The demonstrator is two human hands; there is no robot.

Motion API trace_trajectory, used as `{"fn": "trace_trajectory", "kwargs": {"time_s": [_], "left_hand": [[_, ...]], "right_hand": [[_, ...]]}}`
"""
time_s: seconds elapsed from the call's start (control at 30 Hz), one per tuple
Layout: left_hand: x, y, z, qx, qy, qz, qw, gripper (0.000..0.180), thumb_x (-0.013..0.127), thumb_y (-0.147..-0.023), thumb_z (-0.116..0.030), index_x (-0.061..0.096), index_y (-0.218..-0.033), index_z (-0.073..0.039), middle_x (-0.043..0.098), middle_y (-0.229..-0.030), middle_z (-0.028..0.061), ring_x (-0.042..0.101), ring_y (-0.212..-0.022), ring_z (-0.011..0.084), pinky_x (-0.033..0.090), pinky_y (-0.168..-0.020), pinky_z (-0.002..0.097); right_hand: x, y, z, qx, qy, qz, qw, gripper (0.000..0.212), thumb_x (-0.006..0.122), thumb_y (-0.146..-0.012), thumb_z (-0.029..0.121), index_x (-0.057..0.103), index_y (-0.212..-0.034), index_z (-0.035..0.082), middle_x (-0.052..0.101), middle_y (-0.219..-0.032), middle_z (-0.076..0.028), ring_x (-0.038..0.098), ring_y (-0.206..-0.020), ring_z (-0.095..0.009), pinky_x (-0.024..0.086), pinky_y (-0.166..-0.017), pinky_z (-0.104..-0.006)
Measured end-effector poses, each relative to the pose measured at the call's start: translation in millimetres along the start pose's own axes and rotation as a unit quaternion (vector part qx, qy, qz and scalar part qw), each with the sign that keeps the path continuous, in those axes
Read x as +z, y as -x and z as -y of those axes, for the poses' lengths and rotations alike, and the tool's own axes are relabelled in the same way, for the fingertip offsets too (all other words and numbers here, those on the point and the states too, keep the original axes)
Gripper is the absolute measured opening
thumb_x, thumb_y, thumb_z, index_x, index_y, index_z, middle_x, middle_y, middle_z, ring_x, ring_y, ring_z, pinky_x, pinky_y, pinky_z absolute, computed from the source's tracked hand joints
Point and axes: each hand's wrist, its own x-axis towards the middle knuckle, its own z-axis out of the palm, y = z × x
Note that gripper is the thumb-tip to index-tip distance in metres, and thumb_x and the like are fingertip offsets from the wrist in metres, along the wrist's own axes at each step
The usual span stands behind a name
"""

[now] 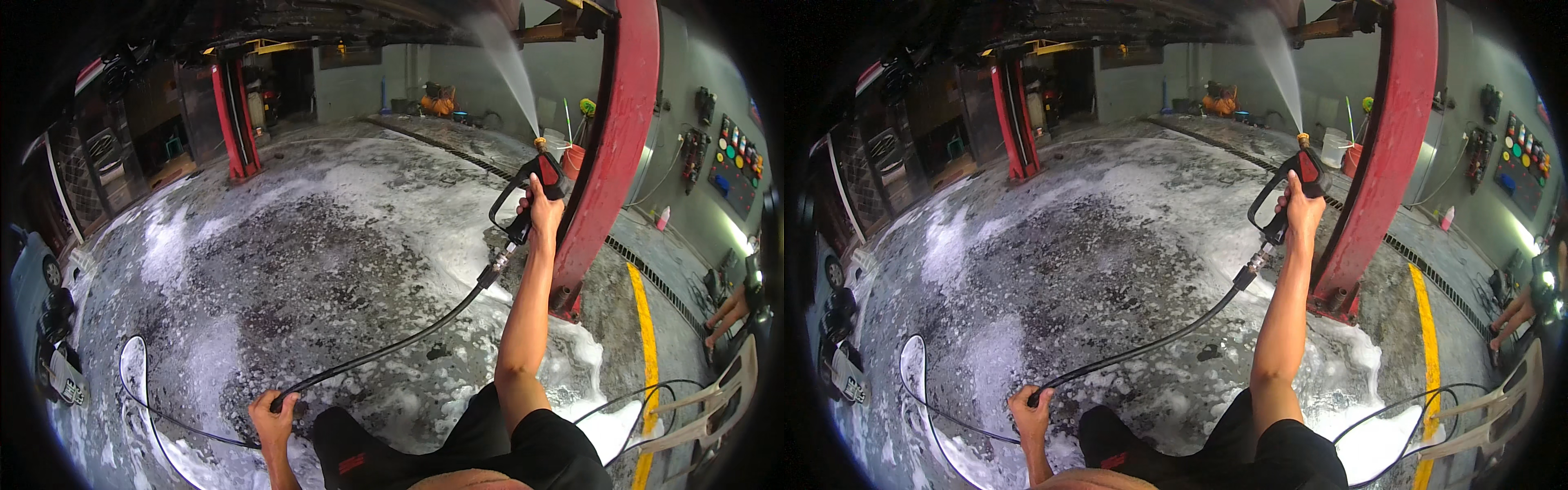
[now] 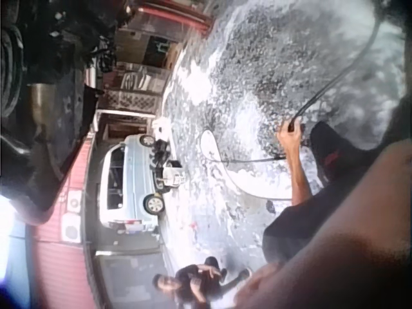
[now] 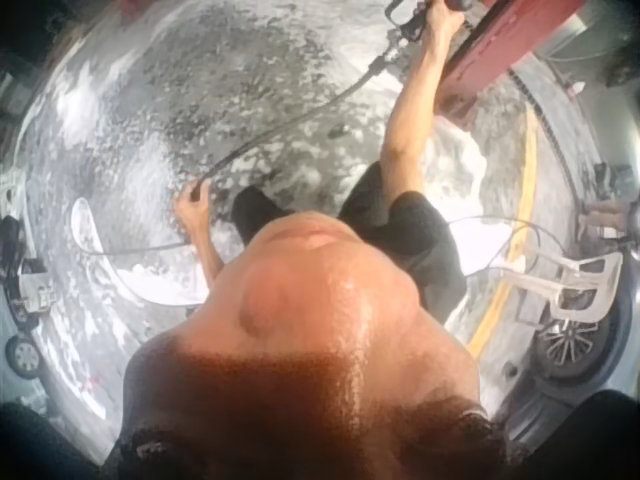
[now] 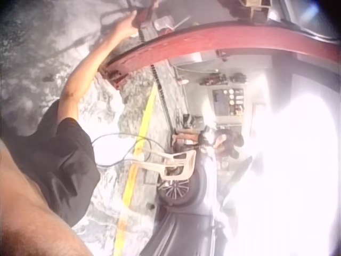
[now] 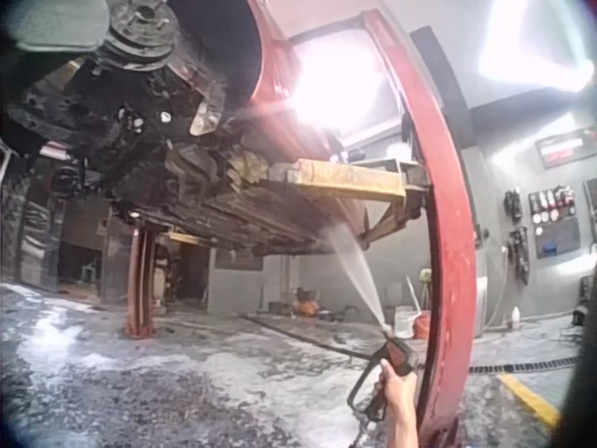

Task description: The person uses a high-pressure water spray gun to clean the underside of a red car elevated on a hydraulic lift. They systematically rinse the undercarriage and the soapy floor of the garage, moving the nozzle back and forth to remove dirt and foam.

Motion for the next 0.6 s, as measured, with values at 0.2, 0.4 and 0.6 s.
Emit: {"fn": "trace_trajectory", "kwargs": {"time_s": [0.2, 0.4, 0.6], "left_hand": [[11.5, 13.7, -3.6, 0.01, -0.019, 0.019, 1.0, 0.03, 0.086, -0.071, -0.019, 0.064, -0.072, 0.002, 0.058, -0.06, 0.0114, 0.052, -0.052, 0.0231, 0.04, -0.052, 0.0348], [22.0, 29.7, -15.9, -0.006, -0.053, 0.039, 0.998, 0.033, 0.087, -0.071, -0.023, 0.066, -0.075, 0.002, 0.062, -0.064, 0.0135, 0.06, -0.057, 0.0257, 0.046, -0.057, 0.0337], [17.5, 37.0, -4.9, -0.043, -0.063, 0.087, 0.993, 0.041, 0.087, -0.07, -0.035, 0.07, -0.08, 0.001, 0.069, -0.072, 0.0137, 0.068, -0.066, 0.0306, 0.052, -0.061, 0.0354]], "right_hand": [[-19.2, -13.7, -23.0, 0.034, -0.01, 0.007, 0.999, 0.021, 0.073, -0.089, 0.018, 0.06, -0.085, 0.003, 0.054, -0.064, -0.003, 0.053, -0.049, -0.013, 0.044, -0.041, -0.0292], [-15.5, -13.6, -41.9, 0.028, 0.007, 0.036, 0.999, 0.024, 0.074, -0.088, 0.018, 0.06, -0.077, 0.003, 0.056, -0.063, -0.003, 0.054, -0.049, -0.013, 0.043, -0.041, -0.0287], [7.0, 14.8, -23.0, 0.003, 0.049, 0.115, 0.992, 0.017, 0.069, -0.089, 0.013, 0.062, -0.08, 0.001, 0.057, -0.062, -0.004, 0.053, -0.047, -0.012, 0.044, -0.042, -0.0287]]}}
